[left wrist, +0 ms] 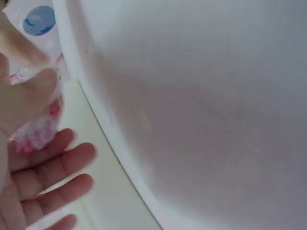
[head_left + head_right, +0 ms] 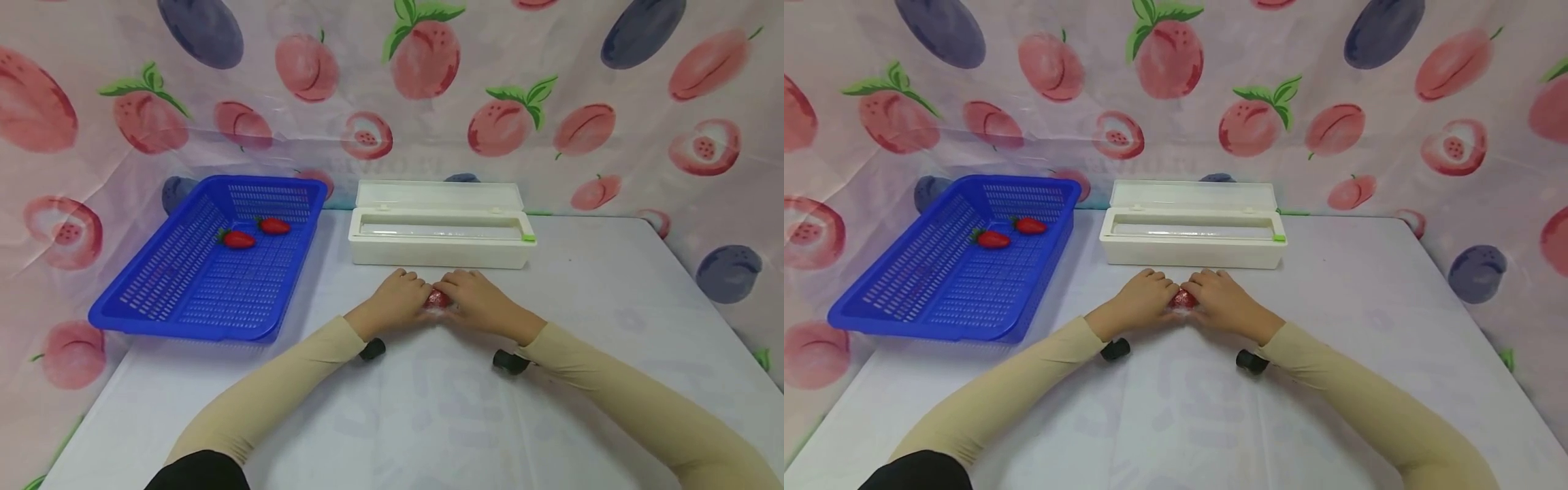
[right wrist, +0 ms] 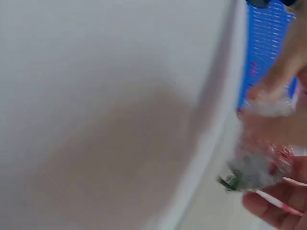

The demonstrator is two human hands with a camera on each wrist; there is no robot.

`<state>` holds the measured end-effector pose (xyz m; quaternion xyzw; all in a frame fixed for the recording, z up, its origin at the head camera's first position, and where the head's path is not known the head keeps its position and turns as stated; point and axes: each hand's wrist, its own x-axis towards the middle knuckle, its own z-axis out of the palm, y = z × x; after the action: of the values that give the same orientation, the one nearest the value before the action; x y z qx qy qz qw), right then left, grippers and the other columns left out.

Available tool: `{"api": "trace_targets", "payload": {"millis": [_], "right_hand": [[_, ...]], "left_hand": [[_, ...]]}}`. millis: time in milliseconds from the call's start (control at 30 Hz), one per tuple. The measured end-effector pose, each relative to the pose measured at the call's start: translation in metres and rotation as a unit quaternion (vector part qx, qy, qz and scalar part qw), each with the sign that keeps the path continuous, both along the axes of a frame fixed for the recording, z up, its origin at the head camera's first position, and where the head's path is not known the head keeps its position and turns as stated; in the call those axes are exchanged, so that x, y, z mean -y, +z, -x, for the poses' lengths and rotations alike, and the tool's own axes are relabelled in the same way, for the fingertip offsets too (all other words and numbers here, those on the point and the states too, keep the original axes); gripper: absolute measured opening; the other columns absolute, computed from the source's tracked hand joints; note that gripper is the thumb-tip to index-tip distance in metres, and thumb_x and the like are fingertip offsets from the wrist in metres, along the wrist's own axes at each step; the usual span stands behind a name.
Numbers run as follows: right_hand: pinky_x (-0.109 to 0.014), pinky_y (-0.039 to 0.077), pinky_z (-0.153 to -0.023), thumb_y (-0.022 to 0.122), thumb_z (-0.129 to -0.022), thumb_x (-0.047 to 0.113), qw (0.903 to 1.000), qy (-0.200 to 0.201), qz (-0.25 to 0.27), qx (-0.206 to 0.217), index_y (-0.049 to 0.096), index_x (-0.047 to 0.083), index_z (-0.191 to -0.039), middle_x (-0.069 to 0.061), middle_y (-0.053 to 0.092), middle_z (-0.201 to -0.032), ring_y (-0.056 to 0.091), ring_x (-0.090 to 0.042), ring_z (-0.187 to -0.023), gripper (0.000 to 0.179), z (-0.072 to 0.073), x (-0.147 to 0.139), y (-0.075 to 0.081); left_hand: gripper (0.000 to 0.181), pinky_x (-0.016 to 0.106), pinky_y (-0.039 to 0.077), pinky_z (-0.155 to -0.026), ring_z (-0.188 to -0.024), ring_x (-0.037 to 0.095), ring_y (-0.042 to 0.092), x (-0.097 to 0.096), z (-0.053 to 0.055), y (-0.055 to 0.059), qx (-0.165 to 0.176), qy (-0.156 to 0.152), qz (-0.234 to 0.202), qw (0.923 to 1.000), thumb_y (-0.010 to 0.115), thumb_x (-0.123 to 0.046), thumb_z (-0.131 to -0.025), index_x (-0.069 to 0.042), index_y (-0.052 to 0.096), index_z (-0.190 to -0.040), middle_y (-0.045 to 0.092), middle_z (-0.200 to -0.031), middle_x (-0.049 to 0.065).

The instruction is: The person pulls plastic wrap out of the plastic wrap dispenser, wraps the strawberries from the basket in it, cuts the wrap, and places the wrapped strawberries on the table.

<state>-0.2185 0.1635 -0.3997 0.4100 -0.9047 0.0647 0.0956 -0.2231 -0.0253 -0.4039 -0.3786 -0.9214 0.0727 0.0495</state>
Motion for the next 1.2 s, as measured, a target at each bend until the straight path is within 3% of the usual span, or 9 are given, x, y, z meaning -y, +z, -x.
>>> {"api": "trace_targets", "payload": {"millis": [167, 367, 533, 633, 700, 800, 967, 1100, 1200], "right_hand": [[-0.045, 0.047, -0.085, 0.079, -0.069, 0.046, 0.9995, -0.014, 0.008, -0.028, 0.065, 0.003, -0.106, -0.007, 0.067, -0.095, 0.061, -0.025, -0.094, 0.058, -0.008, -0.001, 0.010], [-0.040, 0.045, -0.078, 0.081, -0.067, 0.042, 0.9914, 0.003, 0.032, -0.127, 0.066, 0.005, -0.094, -0.004, 0.066, -0.077, 0.060, -0.019, -0.078, 0.049, -0.018, -0.006, 0.015], [-0.042, 0.045, -0.079, 0.086, -0.061, 0.032, 0.9740, 0.047, 0.059, -0.213, 0.063, 0.005, -0.095, -0.006, 0.067, -0.079, 0.060, -0.022, -0.081, 0.049, -0.024, -0.011, 0.017], [-0.043, 0.046, -0.078, 0.089, -0.057, 0.024, 0.9622, 0.066, 0.076, -0.253, 0.061, 0.005, -0.093, -0.006, 0.067, -0.081, 0.061, -0.024, -0.083, 0.050, -0.024, -0.013, 0.017], [-0.043, 0.047, -0.079, 0.090, -0.056, 0.021, 0.9593, 0.072, 0.081, -0.261, 0.060, 0.005, -0.094, -0.007, 0.067, -0.082, 0.061, -0.025, -0.084, 0.051, -0.024, -0.014, 0.016], [-0.045, 0.046, -0.082, 0.088, -0.059, 0.026, 0.9690, 0.068, 0.088, -0.221, 0.058, 0.005, -0.098, -0.007, 0.065, -0.085, 0.060, -0.026, -0.087, 0.054, -0.025, -0.015, 0.017], [-0.047, 0.041, -0.091, 0.085, -0.063, 0.036, 0.9896, 0.019, 0.128, -0.063, 0.061, 0.006, -0.106, -0.004, 0.066, -0.094, 0.058, -0.025, -0.095, 0.058, -0.028, -0.020, 0.023], [-0.046, 0.042, -0.088, 0.085, -0.065, 0.029, 0.9862, -0.015, 0.164, 0.022, 0.066, 0.008, -0.107, -0.002, 0.067, -0.096, 0.056, -0.022, -0.097, 0.050, -0.030, -0.026, 0.030], [-0.046, 0.044, -0.084, 0.087, -0.063, 0.021, 0.9824, -0.037, 0.179, 0.040, 0.067, 0.007, -0.105, -0.005, 0.067, -0.095, 0.057, -0.022, -0.094, 0.048, -0.031, -0.030, 0.033]], "left_hand": [[0.042, 0.035, 0.043, -0.098, -0.101, 0.018, 0.061, 0.002, -0.006, 0.004, -0.038, -0.022, -0.021, 0.9988, 0.054, -0.048, -0.091, -0.011, 0.062, -0.109, 0.070, -0.105, 0.001], [0.041, 0.034, 0.042, -0.100, -0.101, 0.017, 0.062, 0.001, -0.017, 0.015, -0.082, -0.048, -0.043, 0.9945, 0.052, -0.048, -0.090, -0.011, 0.059, -0.106, 0.070, -0.102, 0.001], [0.049, 0.038, 0.039, -0.103, -0.109, 0.018, 0.059, 0.001, -0.027, 0.027, 0.003, -0.033, -0.062, 0.9975, 0.051, -0.050, -0.091, -0.010, 0.056, -0.117, 0.067, -0.112, 0.001], [0.051, 0.039, 0.037, -0.105, -0.111, 0.019, 0.057, 0.000, -0.031, 0.032, 0.070, -0.020, -0.088, 0.9934, 0.050, -0.052, -0.091, -0.010, 0.055, -0.121, 0.066, -0.114, 0.000], [0.047, 0.039, 0.036, -0.105, -0.108, 0.019, 0.058, -0.001, -0.032, 0.034, 0.088, -0.018, -0.103, 0.9906, 0.051, -0.049, -0.092, -0.010, 0.054, -0.118, 0.067, -0.110, 0.000], [0.037, 0.039, 0.036, -0.106, -0.103, 0.017, 0.059, -0.003, -0.034, 0.034, 0.060, -0.018, -0.100, 0.9930, 0.049, -0.042, -0.095, -0.010, 0.052, -0.113, 0.068, -0.105, 0.000], [0.029, 0.041, 0.037, -0.106, -0.100, 0.016, 0.060, -0.006, -0.034, 0.027, -0.059, -0.035, -0.091, 0.9935, 0.053, -0.034, -0.095, -0.010, 0.049, -0.111, 0.069, -0.103, 0.000], [0.020, 0.041, 0.039, -0.104, -0.096, 0.015, 0.062, -0.011, -0.030, 0.022, -0.150, -0.054, -0.092, 0.9828, 0.055, -0.024, -0.094, -0.009, 0.049, -0.107, 0.069, -0.098, -0.001], [0.019, 0.041, 0.039, -0.105, -0.098, 0.015, 0.063, -0.018, -0.025, 0.022, -0.166, -0.056, -0.093, 0.9801, 0.054, -0.022, -0.094, -0.009, 0.049, -0.107, 0.068, -0.099, -0.001]]}}
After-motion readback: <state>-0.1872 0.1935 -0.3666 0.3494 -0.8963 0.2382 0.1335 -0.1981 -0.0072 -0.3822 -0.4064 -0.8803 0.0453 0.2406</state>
